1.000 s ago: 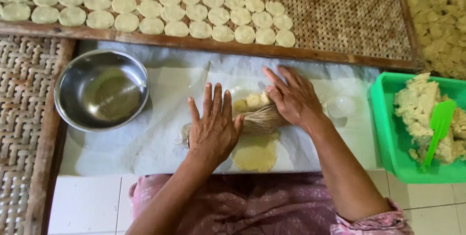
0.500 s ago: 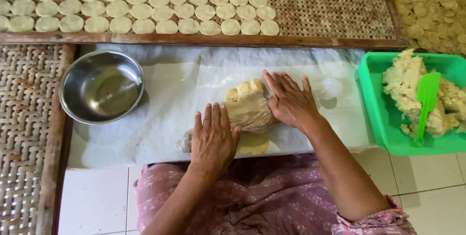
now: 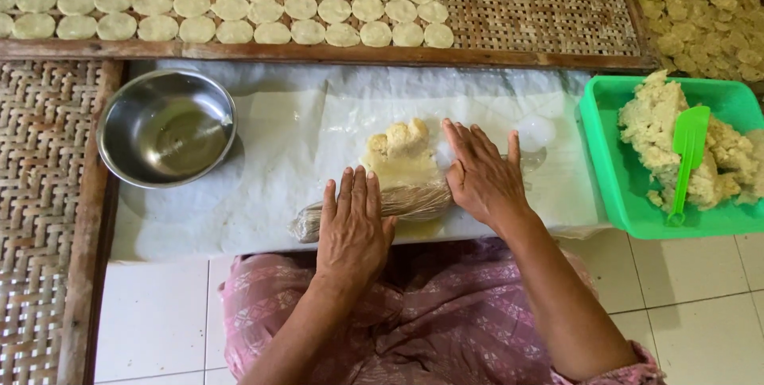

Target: Preparing small dough disks by rolling them out and placing them on a drying tray.

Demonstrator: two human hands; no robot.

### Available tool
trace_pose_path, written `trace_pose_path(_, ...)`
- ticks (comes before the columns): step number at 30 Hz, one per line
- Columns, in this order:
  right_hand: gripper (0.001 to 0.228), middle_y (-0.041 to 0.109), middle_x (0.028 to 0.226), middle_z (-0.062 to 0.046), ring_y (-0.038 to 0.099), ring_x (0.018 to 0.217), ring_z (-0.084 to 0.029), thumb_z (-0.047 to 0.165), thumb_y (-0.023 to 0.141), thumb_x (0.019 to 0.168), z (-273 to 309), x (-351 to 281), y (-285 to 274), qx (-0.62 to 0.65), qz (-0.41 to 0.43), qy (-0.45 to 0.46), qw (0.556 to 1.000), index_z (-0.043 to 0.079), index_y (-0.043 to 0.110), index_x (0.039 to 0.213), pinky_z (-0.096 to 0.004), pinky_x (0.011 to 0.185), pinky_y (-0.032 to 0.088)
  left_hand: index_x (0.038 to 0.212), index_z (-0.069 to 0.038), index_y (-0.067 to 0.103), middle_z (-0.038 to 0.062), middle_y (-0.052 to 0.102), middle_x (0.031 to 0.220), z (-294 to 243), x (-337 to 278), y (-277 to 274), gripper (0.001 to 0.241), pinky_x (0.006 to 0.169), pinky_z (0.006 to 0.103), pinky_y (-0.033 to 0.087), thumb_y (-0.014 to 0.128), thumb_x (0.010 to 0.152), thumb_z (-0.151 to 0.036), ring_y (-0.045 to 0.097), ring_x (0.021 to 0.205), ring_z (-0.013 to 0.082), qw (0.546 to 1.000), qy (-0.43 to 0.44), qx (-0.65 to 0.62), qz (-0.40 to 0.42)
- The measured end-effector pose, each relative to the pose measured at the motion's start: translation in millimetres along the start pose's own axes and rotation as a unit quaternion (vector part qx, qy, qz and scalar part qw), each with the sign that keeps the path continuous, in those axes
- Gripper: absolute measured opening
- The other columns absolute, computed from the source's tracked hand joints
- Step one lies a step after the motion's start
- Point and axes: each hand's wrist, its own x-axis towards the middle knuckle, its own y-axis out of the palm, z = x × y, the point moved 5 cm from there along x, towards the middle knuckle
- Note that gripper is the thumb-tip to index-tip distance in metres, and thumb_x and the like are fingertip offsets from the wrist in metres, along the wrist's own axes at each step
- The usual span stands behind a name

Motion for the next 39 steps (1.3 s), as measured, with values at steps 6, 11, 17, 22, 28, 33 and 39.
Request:
trace_pose_path(6,0.069,0.047,0.156,-0.007,0.046,0.14,-0.027,0.023,0.037,0.096,3.3,-19.0,-6.2,0.03,-0.039,0.016,0.999,0.021,0.019,0.163,-0.068,0.121,0.004,0.154,0.005,0.027,0.024,0.031,0.159,-2.9,-8.5,-1.0,0.075,0.124,0.0512,0.009,0.042,0.1,-0.045,0.019,0.152,0.0358,1.0,0.013,-0.025,-0.015)
trace_pose_path(11,0.07,0.06,0.142,-0.008,0.057,0.133,-0.026,0.022,0.043,0.097,6.8,-35.1,-9.7,0.022,-0.054,0.037,0.998,0.021,0.023,0.164,-0.067,0.127,0.009,0.155,0.005,0.026,0.024,0.031,0.16,-4.0,-13.5,-2.5,0.074,0.124,0.0498,0.009,0.042,0.102,-0.044,0.02,0.152,0.0355,0.999,0.024,-0.035,-0.005)
trace_pose_path(17,0.067,0.052,0.153,-0.014,0.048,0.141,-0.033,0.023,0.042,0.099,7.3,-64.2,2.9,0.03,-0.164,-0.016,0.986,0.012,0.026,0.164,-0.068,0.121,0.008,0.156,0.004,0.023,0.023,0.026,0.162,-10.1,-29.8,-5.6,0.075,0.123,0.0495,0.014,0.046,0.099,-0.04,0.021,0.152,0.0357,0.997,0.04,-0.045,-0.042)
trace_pose_path(22,0.062,0.046,0.161,-0.012,0.04,0.149,-0.033,0.044,0.031,0.11,-2.0,-77.7,17.2,0.036,-0.19,-0.029,0.981,0.014,0.027,0.164,-0.063,0.125,0.01,0.158,0.003,0.02,0.022,0.024,0.163,-9.4,-25.3,-16.9,0.077,0.121,0.0477,0.016,0.053,0.094,-0.025,0.024,0.149,0.0342,0.984,0.101,0.142,0.045)
trace_pose_path(28,0.078,0.051,0.152,-0.008,0.046,0.141,-0.029,0.06,0.06,0.089,-1.5,-67.8,-15.7,0.056,-0.071,-0.134,0.987,0.026,0.035,0.155,-0.063,0.119,0.008,0.149,-0.005,0.041,0.018,0.055,0.141,28.9,27.9,11.5,0.057,0.113,0.0468,0.036,0.06,0.098,-0.019,0.05,0.13,0.0334,0.984,0.107,-0.085,0.115)
trace_pose_path(33,0.077,0.06,0.143,-0.004,0.057,0.13,-0.024,0.046,0.075,0.084,-5.1,-55.1,-26.9,0.003,-0.032,-0.118,0.993,0.031,0.044,0.152,-0.06,0.125,0.014,0.142,-0.007,0.049,0.015,0.063,0.127,42.1,45.0,-43.2,0.055,0.101,0.0453,0.047,0.066,0.093,-0.025,0.058,0.118,0.0324,0.976,0.152,-0.104,0.116)
trace_pose_path(39,0.071,0.064,0.137,-0.006,0.06,0.124,-0.026,0.045,0.079,0.079,23.4,-87.0,-30.8,0.033,-0.109,-0.115,0.987,0.023,0.052,0.141,-0.062,0.121,0.021,0.15,-0.005,0.039,0.017,0.06,0.132,54.0,9.4,-63.6,0.067,0.105,0.0483,0.042,0.066,0.092,-0.025,0.055,0.12,0.0343,0.976,0.18,-0.101,0.074)
